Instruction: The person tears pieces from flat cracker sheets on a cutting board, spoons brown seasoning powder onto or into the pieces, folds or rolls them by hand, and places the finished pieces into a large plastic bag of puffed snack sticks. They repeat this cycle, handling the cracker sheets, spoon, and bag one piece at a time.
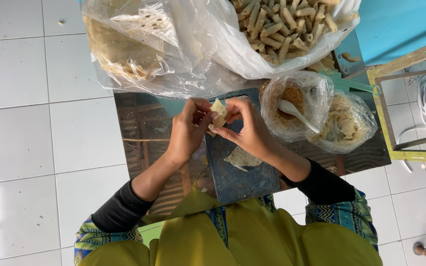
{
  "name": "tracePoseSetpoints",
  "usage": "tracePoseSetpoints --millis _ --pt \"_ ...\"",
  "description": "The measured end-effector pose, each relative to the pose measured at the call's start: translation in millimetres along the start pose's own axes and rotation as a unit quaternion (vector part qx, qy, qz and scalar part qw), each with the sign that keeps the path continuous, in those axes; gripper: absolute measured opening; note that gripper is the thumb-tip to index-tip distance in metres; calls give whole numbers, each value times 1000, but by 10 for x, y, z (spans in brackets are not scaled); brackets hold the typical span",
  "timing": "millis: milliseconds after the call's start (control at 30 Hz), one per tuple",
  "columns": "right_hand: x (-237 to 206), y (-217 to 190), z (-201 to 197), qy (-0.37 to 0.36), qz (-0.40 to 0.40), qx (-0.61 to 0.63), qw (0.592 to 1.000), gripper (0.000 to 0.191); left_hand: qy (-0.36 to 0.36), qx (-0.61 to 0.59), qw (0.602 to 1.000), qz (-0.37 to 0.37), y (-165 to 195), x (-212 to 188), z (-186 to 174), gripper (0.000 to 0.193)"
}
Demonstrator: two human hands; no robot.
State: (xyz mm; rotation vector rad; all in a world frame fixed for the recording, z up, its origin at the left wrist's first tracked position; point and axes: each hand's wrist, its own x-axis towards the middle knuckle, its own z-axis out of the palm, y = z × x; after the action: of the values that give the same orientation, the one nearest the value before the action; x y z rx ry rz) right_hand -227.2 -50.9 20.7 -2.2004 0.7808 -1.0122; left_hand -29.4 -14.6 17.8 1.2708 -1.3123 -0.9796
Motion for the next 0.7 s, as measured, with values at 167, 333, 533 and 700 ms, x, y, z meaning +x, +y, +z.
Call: tracePoseSetpoints --millis 167,333,533,700 --pt "5 141 57 -1 114 118 986 59 -45 -21 998 45 14 -2 -22 14" --pt "-27 180 58 -5 132 174 976 53 17 37 995 95 -72 -7 -53 15" --pt "-10 195 9 -6 161 225 961 47 80 -55 994 56 -230 -2 -35 15" --pt "-11 148 -62 -15 126 181 975 38 84 -188 979 -12 -299 0 14 14"
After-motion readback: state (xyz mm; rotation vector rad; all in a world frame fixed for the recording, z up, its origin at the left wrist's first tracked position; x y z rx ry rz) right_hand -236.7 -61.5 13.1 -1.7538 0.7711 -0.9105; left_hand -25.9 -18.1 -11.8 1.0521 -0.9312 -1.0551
